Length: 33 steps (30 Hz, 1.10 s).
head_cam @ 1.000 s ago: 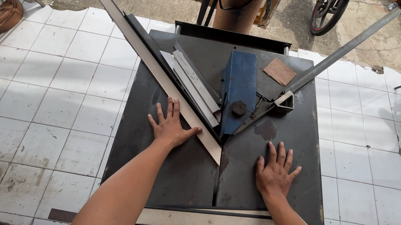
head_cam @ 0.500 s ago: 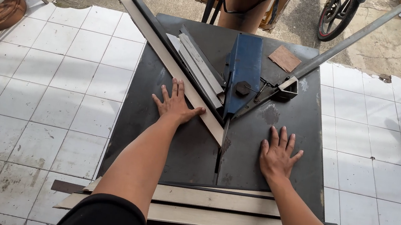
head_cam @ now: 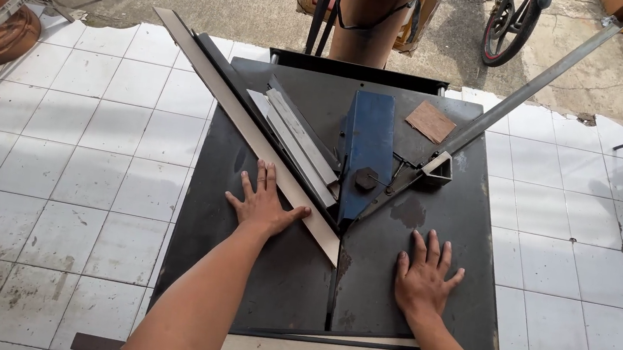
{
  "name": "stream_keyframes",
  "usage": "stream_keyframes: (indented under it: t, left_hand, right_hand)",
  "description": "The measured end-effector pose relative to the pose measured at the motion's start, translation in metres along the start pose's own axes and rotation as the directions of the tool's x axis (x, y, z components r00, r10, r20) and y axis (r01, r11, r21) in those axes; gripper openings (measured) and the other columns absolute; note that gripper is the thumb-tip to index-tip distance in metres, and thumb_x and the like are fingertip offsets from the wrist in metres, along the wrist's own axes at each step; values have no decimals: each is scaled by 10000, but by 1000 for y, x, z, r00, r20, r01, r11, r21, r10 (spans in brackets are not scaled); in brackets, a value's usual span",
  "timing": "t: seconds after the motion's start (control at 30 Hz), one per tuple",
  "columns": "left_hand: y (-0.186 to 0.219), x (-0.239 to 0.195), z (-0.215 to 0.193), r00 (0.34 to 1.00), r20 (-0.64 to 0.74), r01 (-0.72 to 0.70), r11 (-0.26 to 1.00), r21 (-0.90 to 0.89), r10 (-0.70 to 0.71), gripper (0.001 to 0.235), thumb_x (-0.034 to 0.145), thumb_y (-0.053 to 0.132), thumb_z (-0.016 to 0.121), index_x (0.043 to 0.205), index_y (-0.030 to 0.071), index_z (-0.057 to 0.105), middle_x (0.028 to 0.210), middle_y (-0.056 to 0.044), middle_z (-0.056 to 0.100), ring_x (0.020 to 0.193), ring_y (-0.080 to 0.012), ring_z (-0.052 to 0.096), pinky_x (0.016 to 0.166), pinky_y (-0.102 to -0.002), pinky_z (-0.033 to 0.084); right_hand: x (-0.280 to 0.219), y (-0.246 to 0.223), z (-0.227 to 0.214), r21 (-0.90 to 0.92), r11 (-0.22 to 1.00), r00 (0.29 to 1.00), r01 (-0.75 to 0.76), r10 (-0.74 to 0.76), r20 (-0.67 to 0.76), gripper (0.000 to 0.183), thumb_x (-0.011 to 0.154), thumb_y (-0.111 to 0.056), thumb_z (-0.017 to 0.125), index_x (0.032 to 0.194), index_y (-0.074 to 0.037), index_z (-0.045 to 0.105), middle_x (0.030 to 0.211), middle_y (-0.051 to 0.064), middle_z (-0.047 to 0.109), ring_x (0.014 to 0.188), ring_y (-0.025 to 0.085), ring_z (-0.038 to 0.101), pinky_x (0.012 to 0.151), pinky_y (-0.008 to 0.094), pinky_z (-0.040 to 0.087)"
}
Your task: Measuring wooden frame pieces with a ruler and aligning them on a manual miter cutting machine
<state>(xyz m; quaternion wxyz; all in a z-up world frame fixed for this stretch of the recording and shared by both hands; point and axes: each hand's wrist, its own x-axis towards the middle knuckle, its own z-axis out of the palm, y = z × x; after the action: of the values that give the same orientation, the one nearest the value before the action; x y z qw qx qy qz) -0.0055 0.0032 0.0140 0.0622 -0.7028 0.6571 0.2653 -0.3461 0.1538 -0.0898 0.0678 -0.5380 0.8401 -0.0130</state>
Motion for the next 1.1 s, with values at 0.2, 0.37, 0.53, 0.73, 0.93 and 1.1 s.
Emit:
stream_keyframes:
  t: [0.2, 0.37, 0.53, 0.73, 0.93, 1.1]
  left_hand:
    - [-4, -5, 7, 1000, -6, -3, 1000, 20, 3, 1298, 923, 872, 624, 1833, 235, -47, 1924, -27, -97, 1737, -453, 38, 1246, -877, 229]
    - [-6, -7, 11, 1000, -17, -12, 1000, 22, 13, 1303, 920, 884, 619, 1834, 228, -39, 1924, -40, -90, 1737, -461, 45, 1244, -883, 227]
    - [-4, -9, 6, 1000, -8, -10, 999, 35, 10, 1296, 926, 872, 626, 1831, 226, -39, 1924, -41, -93, 1737, -461, 37, 1240, -896, 210]
    - [7, 26, -9, 1000, -22, 0, 998, 56, 1, 1276, 929, 892, 588, 1831, 241, -37, 1926, -15, -81, 1741, -438, 47, 1240, -883, 216]
    - [25, 82, -27, 998, -61, 13, 997, 73, -9, 1267, 927, 894, 588, 1836, 233, 2, 1929, -14, -40, 1741, -432, 87, 1239, -858, 268]
    - [25, 70, -26, 999, -34, 10, 996, 88, -7, 1264, 937, 892, 573, 1836, 224, -13, 1929, -27, -49, 1739, -440, 86, 1251, -861, 236]
  right_hand:
    - [-11, 1, -3, -11, 1000, 1000, -5, 5, 15, 597, 1161, -581, 260, 1743, -447, 252, 1898, -37, 147, 1746, 331, 100, 1320, 788, 108]
    - [-15, 3, -3, -18, 1000, 1000, -3, 3, 20, 604, 1167, -584, 259, 1753, -437, 248, 1902, -27, 148, 1748, 337, 95, 1321, 790, 106]
    - [-11, 3, 1, -17, 1000, 1000, -17, 17, 18, 591, 1164, -582, 249, 1740, -451, 240, 1897, -32, 141, 1746, 338, 90, 1309, 804, 95]
    - [34, -8, 1, 7, 1000, 1000, -2, 3, -22, 592, 1162, -587, 276, 1734, -436, 260, 1887, -20, 165, 1739, 354, 113, 1296, 828, 110]
    - [91, -28, -11, 19, 1000, 1000, 3, -3, -13, 580, 1171, -590, 245, 1730, -436, 258, 1886, -20, 154, 1746, 350, 94, 1309, 816, 83]
    - [78, -25, -12, 22, 1000, 1000, 3, -3, -14, 579, 1176, -585, 248, 1733, -427, 263, 1886, -14, 157, 1745, 352, 99, 1313, 812, 88]
